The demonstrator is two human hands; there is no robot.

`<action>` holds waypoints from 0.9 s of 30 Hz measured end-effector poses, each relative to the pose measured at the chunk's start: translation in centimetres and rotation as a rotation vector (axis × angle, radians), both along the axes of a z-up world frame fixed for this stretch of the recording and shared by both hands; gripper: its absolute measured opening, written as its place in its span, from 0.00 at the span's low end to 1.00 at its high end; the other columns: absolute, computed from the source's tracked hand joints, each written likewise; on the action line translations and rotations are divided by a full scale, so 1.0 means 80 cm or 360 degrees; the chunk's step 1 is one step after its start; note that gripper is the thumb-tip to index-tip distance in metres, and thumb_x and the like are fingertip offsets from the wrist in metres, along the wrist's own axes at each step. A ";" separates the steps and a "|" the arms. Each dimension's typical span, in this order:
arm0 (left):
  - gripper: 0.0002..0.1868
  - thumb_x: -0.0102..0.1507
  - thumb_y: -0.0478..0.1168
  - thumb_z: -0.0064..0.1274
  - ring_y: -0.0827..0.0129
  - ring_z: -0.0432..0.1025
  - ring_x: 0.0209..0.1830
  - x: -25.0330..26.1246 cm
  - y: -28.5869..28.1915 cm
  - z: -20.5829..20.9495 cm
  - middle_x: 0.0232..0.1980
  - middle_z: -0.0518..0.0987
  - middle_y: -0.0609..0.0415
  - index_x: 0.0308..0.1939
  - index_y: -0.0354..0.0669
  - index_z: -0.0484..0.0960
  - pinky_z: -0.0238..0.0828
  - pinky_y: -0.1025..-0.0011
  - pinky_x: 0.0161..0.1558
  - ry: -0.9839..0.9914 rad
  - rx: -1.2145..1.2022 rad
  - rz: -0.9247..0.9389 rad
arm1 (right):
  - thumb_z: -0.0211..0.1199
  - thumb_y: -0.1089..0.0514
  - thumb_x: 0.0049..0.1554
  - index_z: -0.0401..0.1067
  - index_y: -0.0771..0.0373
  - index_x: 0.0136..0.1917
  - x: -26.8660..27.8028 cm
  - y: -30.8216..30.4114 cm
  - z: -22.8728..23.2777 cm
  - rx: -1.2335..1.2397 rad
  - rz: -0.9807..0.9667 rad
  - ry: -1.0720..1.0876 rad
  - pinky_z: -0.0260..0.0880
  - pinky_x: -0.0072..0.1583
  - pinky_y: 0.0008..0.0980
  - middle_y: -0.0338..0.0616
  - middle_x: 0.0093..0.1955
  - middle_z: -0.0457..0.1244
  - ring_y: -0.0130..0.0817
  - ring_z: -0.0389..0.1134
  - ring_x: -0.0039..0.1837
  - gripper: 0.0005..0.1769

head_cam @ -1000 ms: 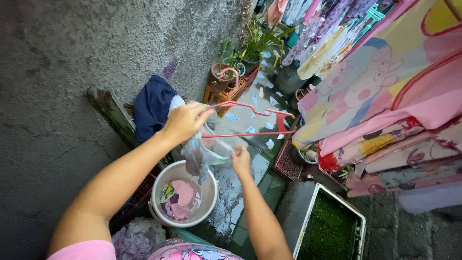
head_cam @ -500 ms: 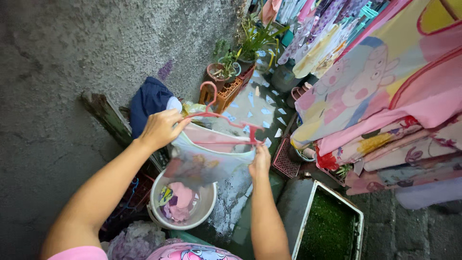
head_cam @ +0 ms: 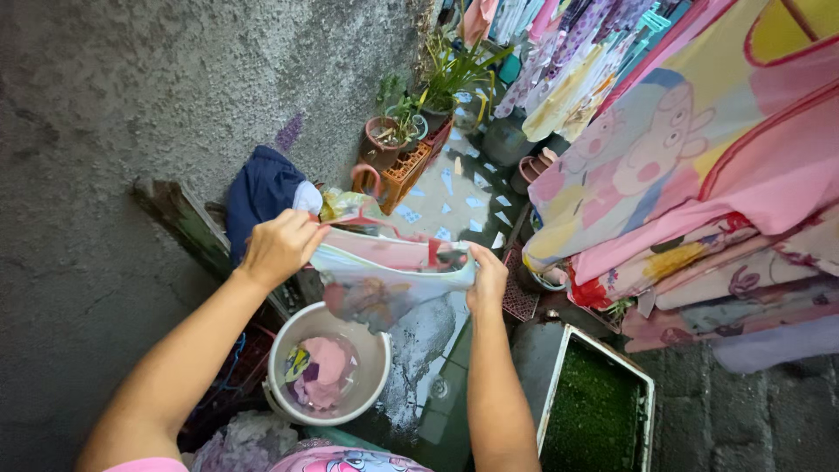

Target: The person washes clothes in a basin, wrings them out by hand, and hangs them on hangers to dry on a rack.

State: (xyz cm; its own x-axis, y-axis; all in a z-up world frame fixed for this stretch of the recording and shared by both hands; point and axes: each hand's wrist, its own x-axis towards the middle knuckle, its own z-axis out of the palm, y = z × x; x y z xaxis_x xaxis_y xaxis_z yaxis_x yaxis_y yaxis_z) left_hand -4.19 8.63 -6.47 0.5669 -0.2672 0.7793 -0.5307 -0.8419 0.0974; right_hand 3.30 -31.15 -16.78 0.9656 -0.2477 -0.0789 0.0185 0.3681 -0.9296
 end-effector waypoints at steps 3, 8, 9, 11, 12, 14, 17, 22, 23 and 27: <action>0.12 0.62 0.42 0.62 0.63 0.71 0.32 0.001 -0.004 0.005 0.30 0.72 0.56 0.26 0.45 0.77 0.68 0.66 0.30 -0.0146 0.0179 -0.0095 | 0.58 0.64 0.59 0.76 0.75 0.54 -0.005 0.004 0.023 0.0286 0.0045 0.0076 0.72 0.54 0.38 0.52 0.48 0.70 0.40 0.71 0.48 0.13; 0.15 0.61 0.42 0.63 0.64 0.70 0.30 0.010 -0.015 0.000 0.28 0.71 0.56 0.23 0.45 0.75 0.67 0.67 0.29 -0.0193 0.0253 -0.0118 | 0.55 0.61 0.59 0.76 0.72 0.57 -0.040 0.042 0.098 0.0570 0.0208 0.0213 0.73 0.56 0.41 0.55 0.54 0.69 0.42 0.73 0.52 0.17; 0.15 0.61 0.42 0.63 0.63 0.70 0.30 0.013 -0.020 -0.001 0.28 0.71 0.56 0.24 0.45 0.75 0.67 0.66 0.28 -0.0185 0.0210 -0.0107 | 0.56 0.62 0.58 0.75 0.70 0.59 -0.048 0.051 0.109 0.0416 0.0340 0.0123 0.73 0.58 0.39 0.53 0.58 0.68 0.40 0.73 0.54 0.17; 0.15 0.61 0.42 0.63 0.62 0.70 0.29 0.016 -0.025 -0.002 0.28 0.71 0.55 0.24 0.44 0.75 0.66 0.65 0.28 -0.0175 0.0168 -0.0102 | 0.57 0.63 0.57 0.75 0.67 0.60 -0.059 0.060 0.126 0.0262 0.0467 0.0035 0.72 0.59 0.37 0.50 0.62 0.68 0.38 0.73 0.56 0.18; 0.14 0.61 0.41 0.63 0.60 0.70 0.31 0.017 -0.027 -0.001 0.29 0.71 0.54 0.26 0.43 0.75 0.67 0.64 0.30 -0.0138 0.0006 -0.0092 | 0.61 0.62 0.56 0.74 0.66 0.62 -0.064 0.062 0.132 -0.0141 0.0449 -0.0057 0.70 0.53 0.39 0.49 0.62 0.67 0.37 0.69 0.51 0.20; 0.13 0.62 0.39 0.63 0.59 0.70 0.32 0.019 -0.031 0.003 0.30 0.71 0.53 0.27 0.42 0.76 0.68 0.62 0.33 -0.0101 -0.0157 -0.0087 | 0.65 0.61 0.56 0.74 0.64 0.65 -0.069 0.061 0.143 -0.0547 0.0419 -0.0148 0.68 0.46 0.42 0.49 0.62 0.67 0.37 0.65 0.47 0.23; 0.13 0.62 0.39 0.64 0.58 0.71 0.31 0.018 -0.036 0.012 0.30 0.73 0.51 0.28 0.40 0.77 0.68 0.62 0.31 -0.0038 -0.0321 -0.0130 | 0.63 0.53 0.56 0.76 0.56 0.62 -0.081 0.047 0.164 -0.1585 -0.0069 -0.0373 0.69 0.48 0.42 0.43 0.59 0.66 0.36 0.71 0.51 0.20; 0.13 0.60 0.38 0.65 0.56 0.72 0.31 0.017 -0.045 0.027 0.31 0.74 0.50 0.27 0.39 0.76 0.68 0.61 0.31 -0.0096 -0.0315 -0.0312 | 0.69 0.52 0.54 0.79 0.57 0.58 -0.094 0.043 0.176 -0.2352 -0.0192 -0.1162 0.51 0.64 0.45 0.51 0.61 0.65 0.52 0.63 0.62 0.19; 0.13 0.60 0.38 0.65 0.56 0.72 0.31 0.017 -0.048 0.029 0.31 0.74 0.50 0.27 0.39 0.76 0.68 0.61 0.31 -0.0100 -0.0314 -0.0314 | 0.69 0.52 0.54 0.79 0.57 0.58 -0.092 0.042 0.175 -0.2352 -0.0196 -0.1165 0.51 0.64 0.45 0.51 0.61 0.65 0.52 0.63 0.62 0.19; 0.12 0.60 0.37 0.65 0.56 0.72 0.31 0.013 -0.051 0.041 0.31 0.74 0.50 0.28 0.39 0.76 0.68 0.61 0.32 -0.0095 -0.0330 -0.0352 | 0.67 0.55 0.59 0.80 0.57 0.55 -0.081 0.039 0.170 -0.2164 0.0072 -0.0919 0.58 0.60 0.38 0.41 0.51 0.69 0.40 0.69 0.55 0.12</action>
